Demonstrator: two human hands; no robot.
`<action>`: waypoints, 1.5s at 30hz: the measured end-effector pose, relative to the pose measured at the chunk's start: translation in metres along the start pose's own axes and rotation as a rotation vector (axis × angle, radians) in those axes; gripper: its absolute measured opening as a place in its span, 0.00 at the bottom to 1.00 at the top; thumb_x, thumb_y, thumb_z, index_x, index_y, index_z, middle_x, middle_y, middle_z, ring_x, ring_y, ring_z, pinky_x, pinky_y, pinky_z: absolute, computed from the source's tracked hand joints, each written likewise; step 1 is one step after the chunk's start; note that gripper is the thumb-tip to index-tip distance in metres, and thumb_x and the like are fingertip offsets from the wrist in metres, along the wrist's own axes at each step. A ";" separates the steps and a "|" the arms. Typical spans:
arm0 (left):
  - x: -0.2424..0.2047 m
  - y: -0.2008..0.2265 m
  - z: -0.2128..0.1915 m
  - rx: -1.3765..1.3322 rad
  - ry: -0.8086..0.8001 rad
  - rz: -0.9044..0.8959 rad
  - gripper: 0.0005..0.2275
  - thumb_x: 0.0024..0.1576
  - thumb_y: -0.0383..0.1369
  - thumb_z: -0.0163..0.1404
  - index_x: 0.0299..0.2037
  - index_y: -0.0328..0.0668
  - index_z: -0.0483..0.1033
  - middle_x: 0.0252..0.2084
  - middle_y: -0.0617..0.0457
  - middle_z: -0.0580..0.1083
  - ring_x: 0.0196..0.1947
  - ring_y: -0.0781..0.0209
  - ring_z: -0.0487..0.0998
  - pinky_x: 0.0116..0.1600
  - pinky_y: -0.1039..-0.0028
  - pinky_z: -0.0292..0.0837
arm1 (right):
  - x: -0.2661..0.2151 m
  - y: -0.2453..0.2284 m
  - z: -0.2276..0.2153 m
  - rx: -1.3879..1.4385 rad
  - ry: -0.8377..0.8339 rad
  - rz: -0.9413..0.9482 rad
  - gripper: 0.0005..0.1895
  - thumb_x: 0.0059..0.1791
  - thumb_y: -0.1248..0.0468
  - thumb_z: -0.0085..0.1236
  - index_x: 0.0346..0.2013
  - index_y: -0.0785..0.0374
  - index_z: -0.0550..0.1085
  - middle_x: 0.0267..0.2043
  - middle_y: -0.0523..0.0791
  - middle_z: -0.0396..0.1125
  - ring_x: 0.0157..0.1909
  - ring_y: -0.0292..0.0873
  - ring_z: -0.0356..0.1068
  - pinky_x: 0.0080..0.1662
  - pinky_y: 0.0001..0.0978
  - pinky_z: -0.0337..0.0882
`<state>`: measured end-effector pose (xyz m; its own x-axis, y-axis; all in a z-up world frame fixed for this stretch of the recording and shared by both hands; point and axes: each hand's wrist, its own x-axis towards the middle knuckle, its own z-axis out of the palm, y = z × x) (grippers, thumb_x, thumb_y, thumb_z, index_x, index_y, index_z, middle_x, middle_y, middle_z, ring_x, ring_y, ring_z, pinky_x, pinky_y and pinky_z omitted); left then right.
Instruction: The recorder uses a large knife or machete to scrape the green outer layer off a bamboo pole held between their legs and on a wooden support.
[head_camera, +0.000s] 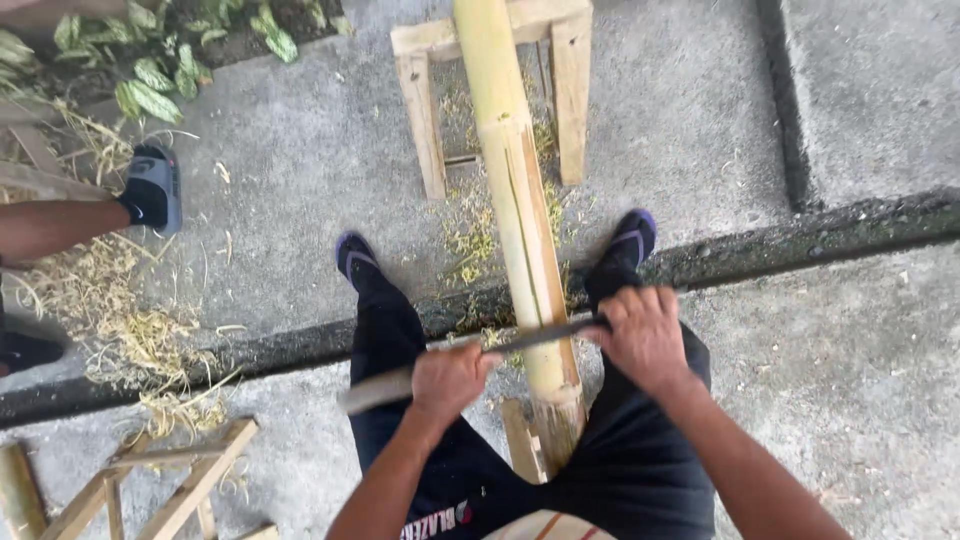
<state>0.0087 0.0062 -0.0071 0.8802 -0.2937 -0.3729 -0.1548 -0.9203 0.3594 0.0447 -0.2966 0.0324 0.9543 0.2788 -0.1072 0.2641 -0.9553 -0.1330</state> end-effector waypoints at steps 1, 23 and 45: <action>-0.010 0.002 0.004 -0.050 -0.070 -0.019 0.25 0.60 0.58 0.43 0.25 0.46 0.74 0.19 0.48 0.74 0.20 0.48 0.78 0.30 0.56 0.74 | -0.010 0.000 0.005 0.028 0.021 -0.036 0.30 0.43 0.35 0.51 0.40 0.57 0.79 0.39 0.43 0.69 0.48 0.47 0.66 0.60 0.48 0.58; 0.267 -0.079 -0.106 -0.082 0.152 -0.113 0.29 0.59 0.65 0.35 0.34 0.52 0.79 0.22 0.55 0.74 0.26 0.55 0.77 0.41 0.53 0.72 | 0.300 0.078 0.008 -0.273 0.129 -0.138 0.39 0.49 0.25 0.43 0.44 0.53 0.81 0.41 0.43 0.69 0.54 0.46 0.61 0.64 0.47 0.52; -0.009 0.004 0.008 -0.098 -0.119 0.000 0.26 0.62 0.58 0.39 0.28 0.47 0.78 0.21 0.48 0.77 0.22 0.48 0.80 0.34 0.55 0.76 | -0.025 0.004 0.012 0.081 -0.061 -0.007 0.29 0.41 0.36 0.55 0.41 0.57 0.78 0.40 0.43 0.69 0.51 0.49 0.66 0.60 0.52 0.59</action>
<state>-0.0036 0.0031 -0.0086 0.8201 -0.3273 -0.4694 -0.1048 -0.8923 0.4391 0.0200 -0.3059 0.0225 0.9417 0.2933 -0.1651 0.2564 -0.9429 -0.2124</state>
